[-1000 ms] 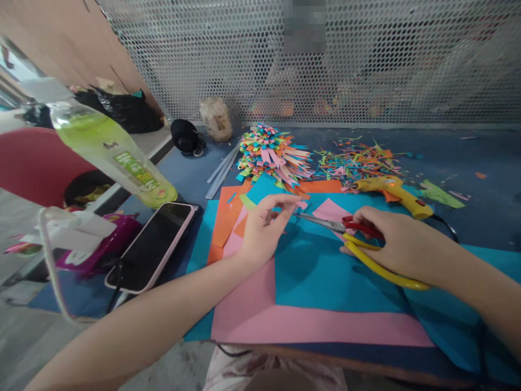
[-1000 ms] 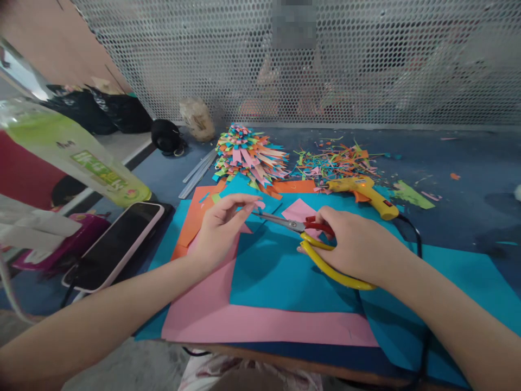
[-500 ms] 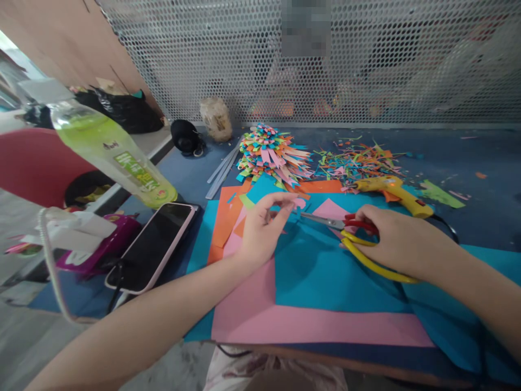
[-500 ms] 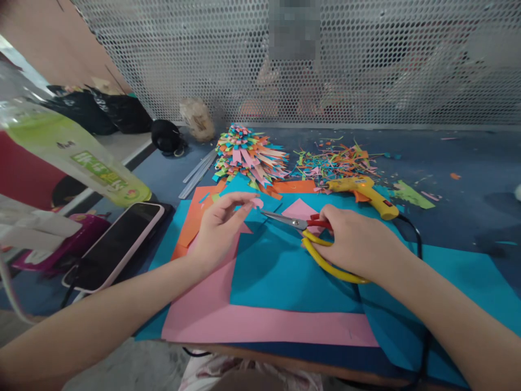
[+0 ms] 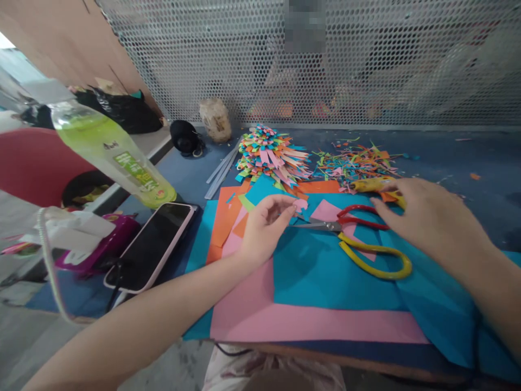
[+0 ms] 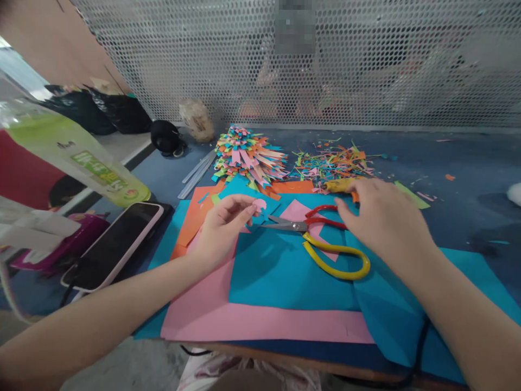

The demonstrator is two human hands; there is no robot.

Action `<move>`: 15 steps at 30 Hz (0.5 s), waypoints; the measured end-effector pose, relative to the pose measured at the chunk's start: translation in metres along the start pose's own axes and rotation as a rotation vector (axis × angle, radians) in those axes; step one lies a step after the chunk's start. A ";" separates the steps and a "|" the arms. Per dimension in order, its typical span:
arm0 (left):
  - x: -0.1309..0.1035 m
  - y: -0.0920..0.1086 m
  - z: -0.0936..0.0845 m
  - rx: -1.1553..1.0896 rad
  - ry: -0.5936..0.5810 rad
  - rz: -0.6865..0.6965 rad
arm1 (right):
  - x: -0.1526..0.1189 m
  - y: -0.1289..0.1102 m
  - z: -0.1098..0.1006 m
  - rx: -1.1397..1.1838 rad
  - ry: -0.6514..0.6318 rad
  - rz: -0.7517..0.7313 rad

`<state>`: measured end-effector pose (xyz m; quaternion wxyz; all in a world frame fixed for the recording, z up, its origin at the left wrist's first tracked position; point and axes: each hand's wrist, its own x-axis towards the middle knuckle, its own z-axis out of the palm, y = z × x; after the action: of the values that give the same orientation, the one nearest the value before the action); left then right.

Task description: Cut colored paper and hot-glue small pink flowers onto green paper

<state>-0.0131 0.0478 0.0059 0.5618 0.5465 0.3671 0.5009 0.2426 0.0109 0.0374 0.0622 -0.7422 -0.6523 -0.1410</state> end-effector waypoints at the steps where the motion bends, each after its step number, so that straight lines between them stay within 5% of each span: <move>1: 0.000 0.001 0.000 -0.001 -0.004 -0.013 | 0.002 0.003 0.001 -0.101 -0.008 0.084; 5: -0.001 0.002 0.002 -0.004 -0.022 -0.051 | 0.009 0.016 0.010 -0.235 -0.143 0.339; 11: 0.000 0.001 0.003 0.000 -0.043 -0.062 | 0.015 0.029 0.023 -0.174 -0.160 0.186; 15: 0.000 0.000 0.002 -0.008 -0.044 -0.065 | 0.019 0.030 0.025 -0.173 -0.084 0.216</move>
<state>-0.0112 0.0471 0.0058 0.5880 0.5427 0.3702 0.4719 0.2774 0.0313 0.0214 -0.0147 -0.8159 -0.5560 -0.1581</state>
